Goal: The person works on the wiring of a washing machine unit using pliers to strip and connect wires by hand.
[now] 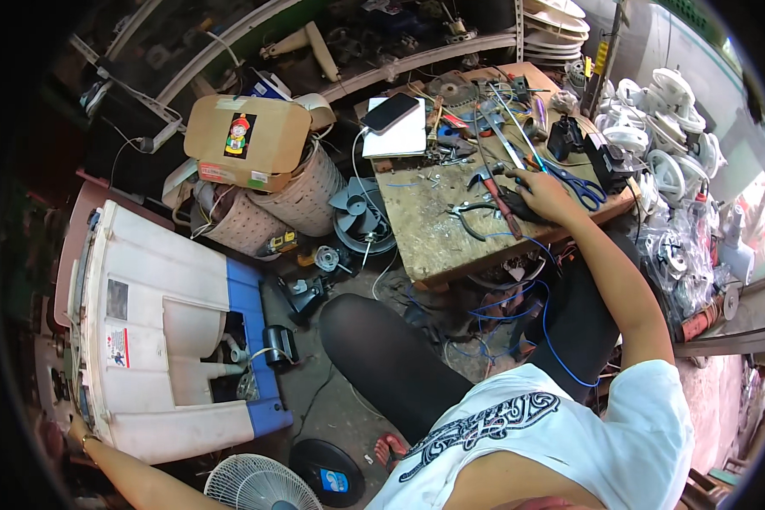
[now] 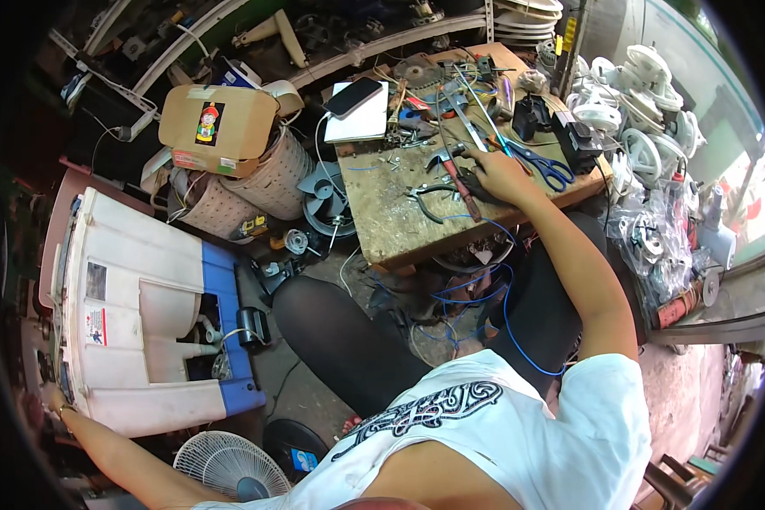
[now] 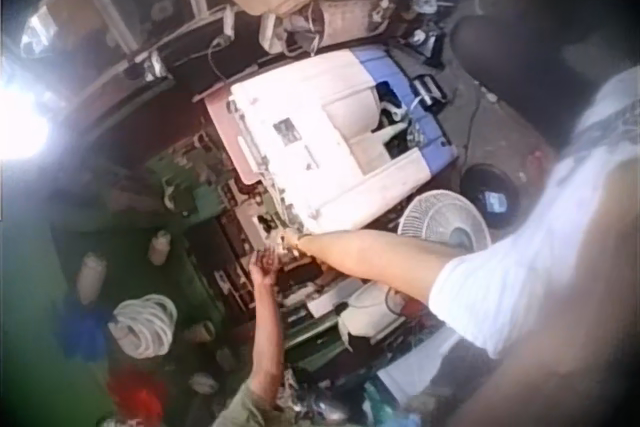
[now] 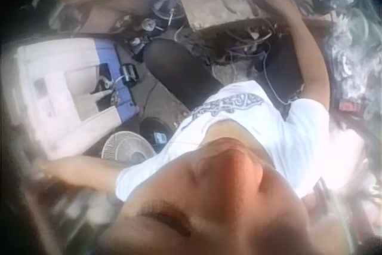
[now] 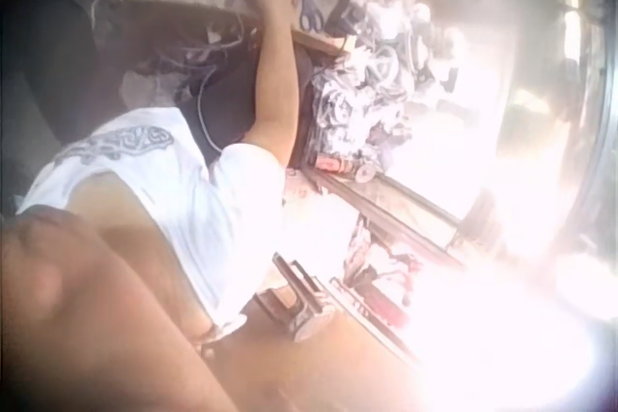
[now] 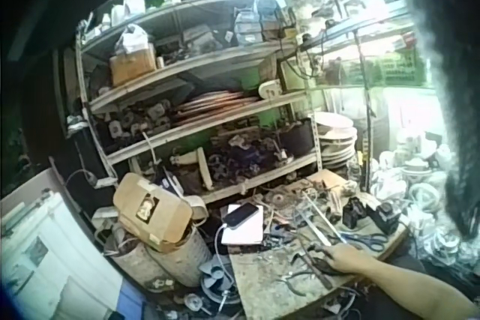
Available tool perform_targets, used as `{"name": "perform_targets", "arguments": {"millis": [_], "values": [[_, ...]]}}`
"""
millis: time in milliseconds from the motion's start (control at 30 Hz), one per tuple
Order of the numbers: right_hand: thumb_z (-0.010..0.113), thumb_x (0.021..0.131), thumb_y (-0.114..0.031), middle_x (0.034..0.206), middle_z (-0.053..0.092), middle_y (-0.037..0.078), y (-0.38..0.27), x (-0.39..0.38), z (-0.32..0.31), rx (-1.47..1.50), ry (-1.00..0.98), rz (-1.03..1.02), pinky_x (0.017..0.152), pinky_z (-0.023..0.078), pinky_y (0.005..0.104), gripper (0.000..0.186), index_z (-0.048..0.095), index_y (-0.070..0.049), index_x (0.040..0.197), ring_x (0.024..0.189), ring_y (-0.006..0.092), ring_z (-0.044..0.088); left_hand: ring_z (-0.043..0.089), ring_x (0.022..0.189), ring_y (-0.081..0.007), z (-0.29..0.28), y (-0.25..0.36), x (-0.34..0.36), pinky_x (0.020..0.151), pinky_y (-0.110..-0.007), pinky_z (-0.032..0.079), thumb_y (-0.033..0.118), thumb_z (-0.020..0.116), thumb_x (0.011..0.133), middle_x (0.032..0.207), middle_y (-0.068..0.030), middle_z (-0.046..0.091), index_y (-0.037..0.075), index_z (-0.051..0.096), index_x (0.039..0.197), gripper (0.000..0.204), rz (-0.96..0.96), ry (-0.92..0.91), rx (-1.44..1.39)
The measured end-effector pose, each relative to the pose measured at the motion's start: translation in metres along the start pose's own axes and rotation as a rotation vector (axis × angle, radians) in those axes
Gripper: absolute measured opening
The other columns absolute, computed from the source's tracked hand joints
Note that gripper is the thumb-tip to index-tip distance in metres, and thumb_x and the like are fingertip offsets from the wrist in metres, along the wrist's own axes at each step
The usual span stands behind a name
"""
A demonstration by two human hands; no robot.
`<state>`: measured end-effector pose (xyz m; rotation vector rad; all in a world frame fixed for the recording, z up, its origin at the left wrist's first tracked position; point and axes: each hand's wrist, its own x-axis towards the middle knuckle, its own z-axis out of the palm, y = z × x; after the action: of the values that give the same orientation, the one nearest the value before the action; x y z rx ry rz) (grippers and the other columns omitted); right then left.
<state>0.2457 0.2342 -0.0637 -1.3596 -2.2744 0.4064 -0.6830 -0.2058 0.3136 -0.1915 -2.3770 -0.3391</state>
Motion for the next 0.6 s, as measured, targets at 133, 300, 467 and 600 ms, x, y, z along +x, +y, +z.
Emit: {"name": "perform_targets", "arguments": {"millis": [133,300,467,600], "values": [[0.058,0.088,-0.014,0.093,0.068,0.024,-0.008,-0.005,0.001,0.002,-0.004,0.004,0.08,0.05,0.0497,0.038,0.062,-0.011,0.126,0.089,0.041,0.065,0.066,0.093,-0.0318,0.017,0.042,-0.012,0.078,-0.046,0.053,0.025,0.059,0.089,0.105,-0.0143,0.069,0.005,0.065,0.119,0.037,0.121,-0.004,-0.207],[0.061,0.089,-0.014,0.09,0.069,0.022,-0.007,-0.018,-0.008,0.063,0.079,-0.004,0.078,0.051,0.0472,0.036,0.063,-0.011,0.125,0.087,0.04,0.066,0.065,0.09,-0.0281,0.01,0.122,-0.035,0.076,-0.043,0.053,0.022,0.061,0.09,0.103,-0.0111,0.07,0.005,0.062,0.123,0.037,0.386,-0.019,-0.578],[0.062,0.089,-0.015,0.094,0.07,0.021,-0.004,-0.023,-0.026,0.088,0.305,0.075,0.078,0.051,0.046,0.038,0.062,-0.011,0.127,0.087,0.0391,0.067,0.065,0.087,-0.0245,-0.006,0.242,-0.119,0.073,-0.04,0.052,0.019,0.063,0.091,0.101,-0.0079,0.07,0.004,0.059,0.126,0.039,0.755,-0.274,-0.984],[0.06,0.09,-0.007,0.082,0.065,0.014,0.002,-0.059,-0.051,0.253,0.344,0.131,0.075,0.049,0.036,0.063,0.038,-0.013,0.149,0.075,0.0229,0.063,0.065,0.084,-0.0215,-0.03,0.353,-0.289,0.071,-0.038,0.052,0.016,0.065,0.091,0.099,-0.0053,0.07,0.004,0.057,0.129,0.041,1.208,-0.761,-0.896]]}}
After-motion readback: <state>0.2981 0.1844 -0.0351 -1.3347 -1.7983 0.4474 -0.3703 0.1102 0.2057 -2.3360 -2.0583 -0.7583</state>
